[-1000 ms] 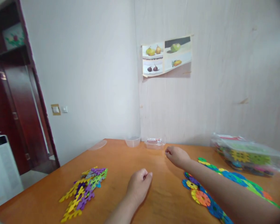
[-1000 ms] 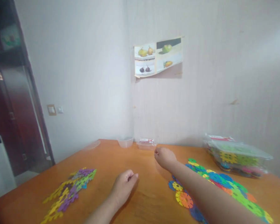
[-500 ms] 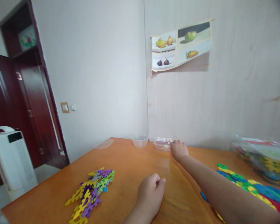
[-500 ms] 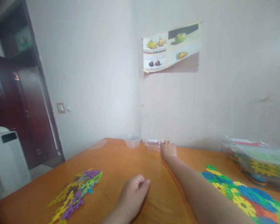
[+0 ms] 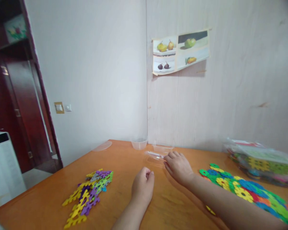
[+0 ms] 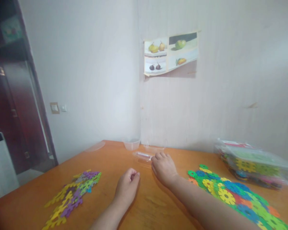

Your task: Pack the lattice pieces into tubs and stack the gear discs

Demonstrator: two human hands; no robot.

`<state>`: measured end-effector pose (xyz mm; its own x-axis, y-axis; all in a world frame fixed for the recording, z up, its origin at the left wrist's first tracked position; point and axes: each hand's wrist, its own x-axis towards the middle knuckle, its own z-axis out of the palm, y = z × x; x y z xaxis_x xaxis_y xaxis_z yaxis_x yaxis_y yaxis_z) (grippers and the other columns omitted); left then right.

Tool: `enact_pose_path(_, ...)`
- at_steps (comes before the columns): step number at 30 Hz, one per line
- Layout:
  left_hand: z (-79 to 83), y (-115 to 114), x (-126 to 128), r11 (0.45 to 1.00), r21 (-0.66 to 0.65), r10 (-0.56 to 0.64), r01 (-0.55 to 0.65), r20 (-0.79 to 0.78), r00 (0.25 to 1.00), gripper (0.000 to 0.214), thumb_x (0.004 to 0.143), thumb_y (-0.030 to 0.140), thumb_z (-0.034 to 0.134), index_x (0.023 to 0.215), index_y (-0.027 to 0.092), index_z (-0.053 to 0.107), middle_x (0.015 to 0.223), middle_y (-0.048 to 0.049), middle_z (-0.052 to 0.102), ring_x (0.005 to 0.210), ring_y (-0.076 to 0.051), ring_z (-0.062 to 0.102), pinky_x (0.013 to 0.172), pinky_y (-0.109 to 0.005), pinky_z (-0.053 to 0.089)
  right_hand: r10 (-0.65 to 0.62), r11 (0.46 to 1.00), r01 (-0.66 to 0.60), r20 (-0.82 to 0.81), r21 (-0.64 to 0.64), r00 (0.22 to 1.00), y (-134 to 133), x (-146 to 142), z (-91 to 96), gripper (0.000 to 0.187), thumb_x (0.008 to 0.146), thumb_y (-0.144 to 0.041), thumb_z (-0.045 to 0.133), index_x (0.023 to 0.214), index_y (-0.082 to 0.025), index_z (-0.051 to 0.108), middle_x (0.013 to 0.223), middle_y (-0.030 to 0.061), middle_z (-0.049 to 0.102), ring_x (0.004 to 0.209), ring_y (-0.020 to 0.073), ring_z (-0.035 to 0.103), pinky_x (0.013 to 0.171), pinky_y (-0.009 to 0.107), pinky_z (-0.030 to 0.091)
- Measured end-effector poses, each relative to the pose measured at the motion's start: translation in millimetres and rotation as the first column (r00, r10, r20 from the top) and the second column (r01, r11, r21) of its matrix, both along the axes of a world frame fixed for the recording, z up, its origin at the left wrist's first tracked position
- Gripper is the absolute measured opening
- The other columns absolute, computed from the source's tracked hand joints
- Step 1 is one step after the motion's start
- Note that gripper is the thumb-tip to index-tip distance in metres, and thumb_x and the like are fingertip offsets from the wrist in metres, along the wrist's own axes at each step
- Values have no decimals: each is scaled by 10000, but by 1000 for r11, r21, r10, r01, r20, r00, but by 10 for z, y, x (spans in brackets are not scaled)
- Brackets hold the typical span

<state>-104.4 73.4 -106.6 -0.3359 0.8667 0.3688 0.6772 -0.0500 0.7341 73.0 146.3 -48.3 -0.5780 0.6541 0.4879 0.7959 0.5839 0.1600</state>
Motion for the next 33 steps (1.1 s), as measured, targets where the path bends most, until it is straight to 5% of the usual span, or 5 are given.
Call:
enact_pose_path(8,42,-9,-88,997,-43,56,-57,-18,998,254,914,367,462,731,211,542,662,21,580,632,-137,520,565,-245,244,-158,986,139,-224,-95,962,23,463,78,285,966,-327,424,1007,-206,679,1013,84,671,947,204,597,757,280,373)
enact_pose_path(11,58,-9,-109,996,-50,71,-72,-24,997,260,910,377,468,724,209,537,663,19,580,629,-139,516,562,-246,234,-436,883,296,-403,-366,805,363,699,99,323,962,-358,411,995,-201,692,1017,79,704,952,203,632,715,262,400)
enact_pose_path(20,38,25,-133,997,-55,53,-55,-33,998,282,912,392,455,701,214,510,632,26,557,619,-145,517,563,-248,242,-703,645,410,-292,-644,648,953,1134,-112,283,967,-369,533,1078,-141,659,1058,94,682,888,181,664,770,340,550)
enact_pose_path(25,35,18,-127,997,-52,62,-65,-47,997,283,917,387,446,706,212,517,647,22,566,622,-144,510,564,-248,237,-684,688,469,-280,-553,674,974,1041,-83,403,928,-338,443,1179,-120,670,1215,223,650,1106,318,642,812,367,501)
enact_pose_path(33,37,10,-117,994,-76,81,-84,-39,996,275,920,379,454,712,210,517,644,27,559,615,-137,502,558,-243,224,-461,802,291,-230,-522,857,1129,228,-162,586,845,-204,492,1431,-207,484,1262,145,665,1128,231,641,877,315,479)
